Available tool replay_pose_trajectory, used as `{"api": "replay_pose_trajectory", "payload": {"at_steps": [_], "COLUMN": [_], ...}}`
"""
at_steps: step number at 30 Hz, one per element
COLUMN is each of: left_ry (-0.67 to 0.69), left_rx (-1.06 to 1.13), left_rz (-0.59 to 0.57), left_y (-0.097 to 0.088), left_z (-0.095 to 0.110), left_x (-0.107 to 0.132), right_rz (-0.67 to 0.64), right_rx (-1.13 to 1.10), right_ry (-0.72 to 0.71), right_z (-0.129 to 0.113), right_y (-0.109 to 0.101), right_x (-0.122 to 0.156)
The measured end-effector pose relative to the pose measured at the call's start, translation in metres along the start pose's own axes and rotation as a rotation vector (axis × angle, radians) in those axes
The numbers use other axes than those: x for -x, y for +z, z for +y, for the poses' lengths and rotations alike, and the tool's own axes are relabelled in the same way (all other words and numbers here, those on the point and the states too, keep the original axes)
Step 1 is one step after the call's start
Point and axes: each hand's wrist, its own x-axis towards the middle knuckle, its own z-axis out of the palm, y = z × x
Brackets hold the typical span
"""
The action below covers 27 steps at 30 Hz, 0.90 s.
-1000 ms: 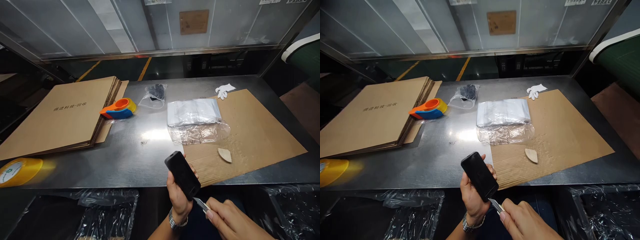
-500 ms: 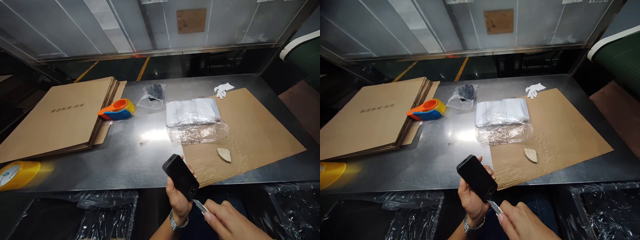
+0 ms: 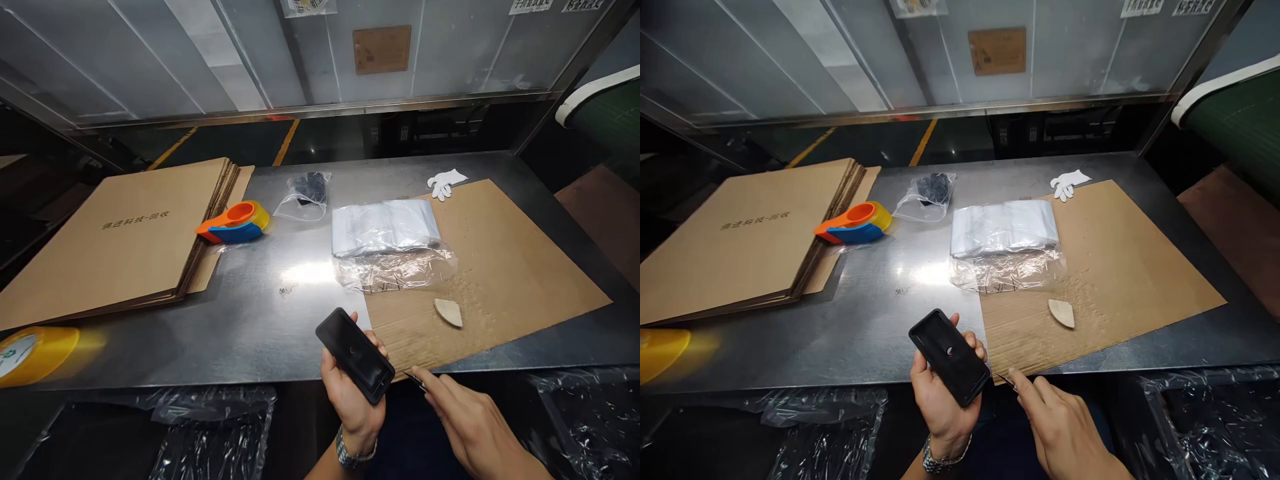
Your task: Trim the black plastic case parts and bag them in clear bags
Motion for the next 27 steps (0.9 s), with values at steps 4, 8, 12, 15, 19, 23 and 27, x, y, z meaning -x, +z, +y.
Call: {"api": "replay_pose_trajectory", "payload": {"at_steps": [4,8,12,15,19,23,27], "left_ry": [-0.024,-0.025,-0.007,0.006,0.037,0.027,0.022], "left_rx": [0.007,0.014,0.012,-0.003,-0.035,-0.05,-0.049], "left_rz": [-0.002,-0.02,-0.033,-0.042,-0.047,-0.056,-0.061], "left_y": [0.0002,-0.0008,-0.0017,-0.0017,-0.0016,-0.002,-0.0034], "left_z": [-0.001,-0.0023,-0.0024,-0.0027,-0.0038,-0.0052,-0.007], "left_x": [0.0023,0.0038,0.0047,0.0051,0.0057,0.0069,0.0069], "right_rz": [0.048,0.043,0.047,0.036,0.008,0.017,0.052], "right_rx": [0.308,0.349,0.357,0.36,0.35,0.383,0.431], "right_ry": [-0.115,-0.155,-0.168,-0.178,-0.158,-0.15,-0.161], "right_z": [0.0003,-0.0049,-0.0054,-0.0039,-0.002,-0.0006,0.0008], "right_y": [-0.0013,-0.0021,-0.0019,-0.0026,-0.0025,-0.0003,0.0019], "right_x": [-0.0014,-0.0044,-0.005,-0.0053,-0.0047,-0.0025,-0.001]}}
